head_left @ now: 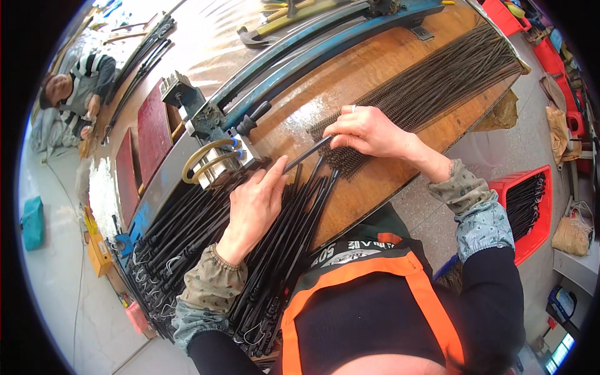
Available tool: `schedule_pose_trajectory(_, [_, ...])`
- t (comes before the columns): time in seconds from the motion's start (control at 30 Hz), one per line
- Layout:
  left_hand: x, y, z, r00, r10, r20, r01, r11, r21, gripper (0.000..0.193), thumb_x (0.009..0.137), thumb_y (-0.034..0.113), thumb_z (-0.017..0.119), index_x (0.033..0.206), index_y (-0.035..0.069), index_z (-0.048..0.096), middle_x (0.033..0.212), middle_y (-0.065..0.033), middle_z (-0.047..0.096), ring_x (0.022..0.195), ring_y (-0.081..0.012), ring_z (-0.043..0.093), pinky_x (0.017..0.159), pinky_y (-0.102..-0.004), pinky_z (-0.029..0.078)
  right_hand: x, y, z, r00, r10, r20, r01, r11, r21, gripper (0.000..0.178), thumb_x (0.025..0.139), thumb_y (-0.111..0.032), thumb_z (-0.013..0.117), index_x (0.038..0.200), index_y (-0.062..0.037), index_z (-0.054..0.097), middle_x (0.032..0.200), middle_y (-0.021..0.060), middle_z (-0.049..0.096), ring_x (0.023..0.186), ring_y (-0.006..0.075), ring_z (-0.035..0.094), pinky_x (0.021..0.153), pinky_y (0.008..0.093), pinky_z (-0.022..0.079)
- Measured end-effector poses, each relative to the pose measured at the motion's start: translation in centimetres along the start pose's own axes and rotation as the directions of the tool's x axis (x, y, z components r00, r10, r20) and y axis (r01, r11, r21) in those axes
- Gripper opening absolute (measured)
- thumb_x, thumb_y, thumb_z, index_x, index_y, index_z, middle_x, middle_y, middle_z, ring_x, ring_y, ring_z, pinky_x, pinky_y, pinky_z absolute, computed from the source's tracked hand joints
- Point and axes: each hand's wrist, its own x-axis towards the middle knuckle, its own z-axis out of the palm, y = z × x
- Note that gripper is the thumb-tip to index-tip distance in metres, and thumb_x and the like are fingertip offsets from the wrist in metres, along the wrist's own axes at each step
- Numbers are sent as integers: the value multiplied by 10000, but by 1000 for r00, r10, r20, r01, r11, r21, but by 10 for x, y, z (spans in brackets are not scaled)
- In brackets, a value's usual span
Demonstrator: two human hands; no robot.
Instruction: Assembling or preparing thin metal ribs and shafts for umbrella frames at a factory workbench.
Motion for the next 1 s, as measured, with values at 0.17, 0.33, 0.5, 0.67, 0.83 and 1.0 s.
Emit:
schedule_pose_trajectory(0.17, [-2,-3,8,995,88,-47,-89,996,-3,338,958,219,606,1291,162,606,729,-111,584,616,-344,628,528,-458,493,2,-6,-5,981,-189,-51,175,963,-205,309,786,-263,760,1006,-56,694,728,66,631,702,251,591,639,372,497])
schedule_pose_trajectory(0.33, [10,8,9,993,114,-32,-113,993,16,326,958,220,604,1276,151,600,734,-116,590,606,-353,626,520,-460,489,-4,3,7,985,-20,-173,41,992,121,309,929,-305,648,1110,-60,698,812,56,673,765,254,643,676,351,526])
schedule_pose_trajectory(0.5, [13,14,5,993,118,4,-118,991,60,323,960,208,595,1274,135,592,750,-118,590,621,-355,631,527,-459,494,2,17,-8,786,205,-583,-76,968,238,656,829,-528,721,1281,-61,624,1048,28,712,1139,259,570,1074,489,320])
schedule_pose_trajectory(0.67, [28,44,-15,980,198,-19,-195,975,105,355,949,143,598,1293,62,567,787,-122,582,652,-329,628,548,-433,499,-40,47,-44,986,-23,-163,-23,962,-271,171,824,-266,772,905,-127,715,873,35,704,914,251,639,867,377,470])
schedule_pose_trajectory(0.83, [67,65,-54,947,321,-24,-299,904,305,402,866,65,617,1266,72,579,776,-104,574,665,-291,626,555,-402,500,-6,38,-62,886,140,-441,-240,954,-179,248,873,-308,741,1045,-136,695,692,83,623,653,254,641,575,333,498])
schedule_pose_trajectory(1.0, [124,64,-76,906,418,-59,-353,827,437,327,882,99,614,1207,125,601,767,-93,571,722,-288,639,593,-413,504,-31,135,-122,855,75,-514,-271,908,-319,325,814,-320,795,1079,-145,725,732,82,689,614,187,657,568,314,506])
